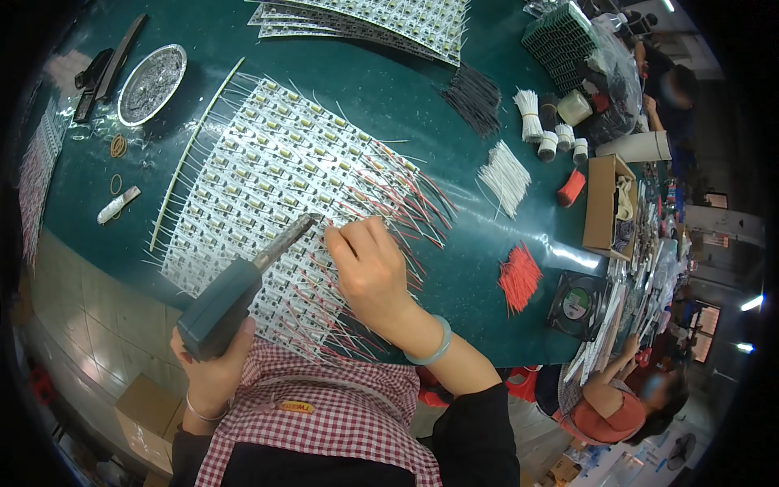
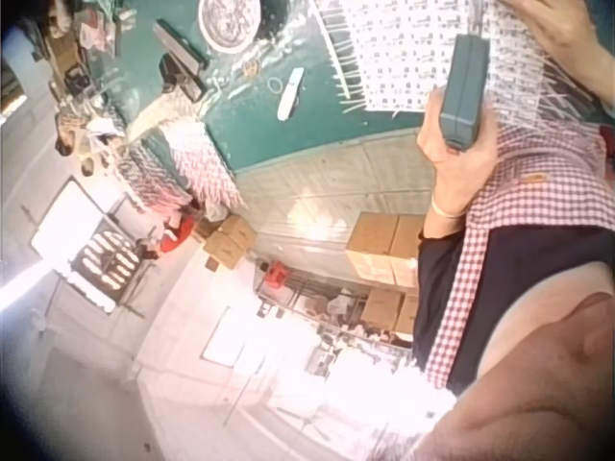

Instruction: The person uses a soldering iron to attach small wires to a grid of LED modules on a green workbench. They repeatedly pick up individual wires, place them on the LED contacts, and apply the soldering iron to secure them. The person works methodically across the grid, handling the wires and the tool with both hands.

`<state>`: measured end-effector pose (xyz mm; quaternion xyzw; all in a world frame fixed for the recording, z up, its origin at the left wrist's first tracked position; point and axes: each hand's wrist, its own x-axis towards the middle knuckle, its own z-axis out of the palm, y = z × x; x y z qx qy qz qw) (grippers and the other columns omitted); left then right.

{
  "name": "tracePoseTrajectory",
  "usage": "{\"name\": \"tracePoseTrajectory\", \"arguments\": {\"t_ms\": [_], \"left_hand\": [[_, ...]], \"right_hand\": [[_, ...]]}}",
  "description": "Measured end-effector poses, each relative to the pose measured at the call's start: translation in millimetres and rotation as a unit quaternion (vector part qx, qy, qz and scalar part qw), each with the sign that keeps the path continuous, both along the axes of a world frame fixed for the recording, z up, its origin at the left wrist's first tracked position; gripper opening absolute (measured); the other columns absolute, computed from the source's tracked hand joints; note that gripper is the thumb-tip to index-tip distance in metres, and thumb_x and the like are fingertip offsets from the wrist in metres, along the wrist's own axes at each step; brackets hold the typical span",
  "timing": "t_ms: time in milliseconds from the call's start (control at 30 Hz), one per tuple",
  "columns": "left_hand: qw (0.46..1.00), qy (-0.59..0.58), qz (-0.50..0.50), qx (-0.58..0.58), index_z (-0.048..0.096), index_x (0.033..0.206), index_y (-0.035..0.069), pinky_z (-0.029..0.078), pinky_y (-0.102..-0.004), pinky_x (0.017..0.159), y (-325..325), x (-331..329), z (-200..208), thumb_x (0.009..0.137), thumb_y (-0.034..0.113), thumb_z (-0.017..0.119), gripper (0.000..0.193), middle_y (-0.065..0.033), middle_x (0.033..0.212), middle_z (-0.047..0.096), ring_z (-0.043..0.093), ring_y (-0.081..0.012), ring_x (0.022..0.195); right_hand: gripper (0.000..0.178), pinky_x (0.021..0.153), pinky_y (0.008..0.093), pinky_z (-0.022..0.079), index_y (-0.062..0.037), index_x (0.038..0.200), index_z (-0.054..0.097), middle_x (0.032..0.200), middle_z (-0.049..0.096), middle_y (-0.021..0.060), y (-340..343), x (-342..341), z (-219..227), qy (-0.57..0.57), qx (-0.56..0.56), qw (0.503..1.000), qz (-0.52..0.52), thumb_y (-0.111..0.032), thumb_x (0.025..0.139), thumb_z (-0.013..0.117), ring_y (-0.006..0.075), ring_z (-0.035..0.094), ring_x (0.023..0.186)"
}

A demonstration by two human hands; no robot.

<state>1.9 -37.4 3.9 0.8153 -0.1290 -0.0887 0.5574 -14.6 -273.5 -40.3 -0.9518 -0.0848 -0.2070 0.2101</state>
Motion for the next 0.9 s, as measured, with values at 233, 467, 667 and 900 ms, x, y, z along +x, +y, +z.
{"name": "tracePoseTrajectory", "arguments": {"t_ms": [233, 467, 667, 900], "left_hand": [[1.000, 0.007, 0.011, -0.005, 0.067, 0.092, -0.005, 0.049, -0.0268, 0.061, -1.1, -2.7, -0.5, 0.078, -0.004, 0.074, 0.016, -0.0099, 0.085, 0.067, 0.064, -0.0135, 0.069], [0.999, 0.024, 0.027, -0.041, 0.065, 0.090, -0.004, 0.048, -0.0260, 0.059, -1.8, -5.1, -5.4, 0.078, -0.004, 0.075, 0.015, -0.0091, 0.080, 0.067, 0.062, -0.0122, 0.065], [0.999, 0.024, 0.014, -0.025, 0.063, 0.086, -0.003, 0.046, -0.0262, 0.056, -1.5, -3.1, -3.8, 0.079, -0.003, 0.075, 0.014, -0.0064, 0.072, 0.063, 0.058, -0.0113, 0.060], [0.999, -0.025, -0.021, 0.023, 0.068, 0.089, -0.004, 0.046, -0.0264, 0.057, 4.4, -1.7, -1.8, 0.077, -0.005, 0.073, 0.013, -0.0084, 0.082, 0.064, 0.060, -0.0128, 0.065]], "right_hand": [[0.036, 0.060, 0.0346, 0.047, 0.0041, 0.100, 0.067, 0.086, 0.055, 0.0100, 1.3, -0.1, 0.4, 0.005, -0.009, 1.000, -0.004, 0.008, 0.064, 0.064, 0.0259, 0.054, 0.077], [0.032, 0.060, 0.0336, 0.047, 0.0043, 0.097, 0.067, 0.085, 0.055, 0.0096, 2.1, 1.3, -0.8, -0.002, -0.016, 1.000, -0.003, 0.007, 0.065, 0.066, 0.0250, 0.055, 0.078], [0.031, 0.060, 0.0333, 0.048, 0.0045, 0.097, 0.067, 0.085, 0.055, 0.0095, 2.3, 1.1, 0.5, 0.003, -0.020, 1.000, -0.004, 0.006, 0.067, 0.066, 0.0248, 0.055, 0.078], [0.031, 0.060, 0.0333, 0.048, 0.0045, 0.098, 0.067, 0.086, 0.055, 0.0095, 2.6, 0.9, 0.4, 0.004, -0.025, 1.000, -0.005, 0.006, 0.067, 0.065, 0.0248, 0.055, 0.078]]}}
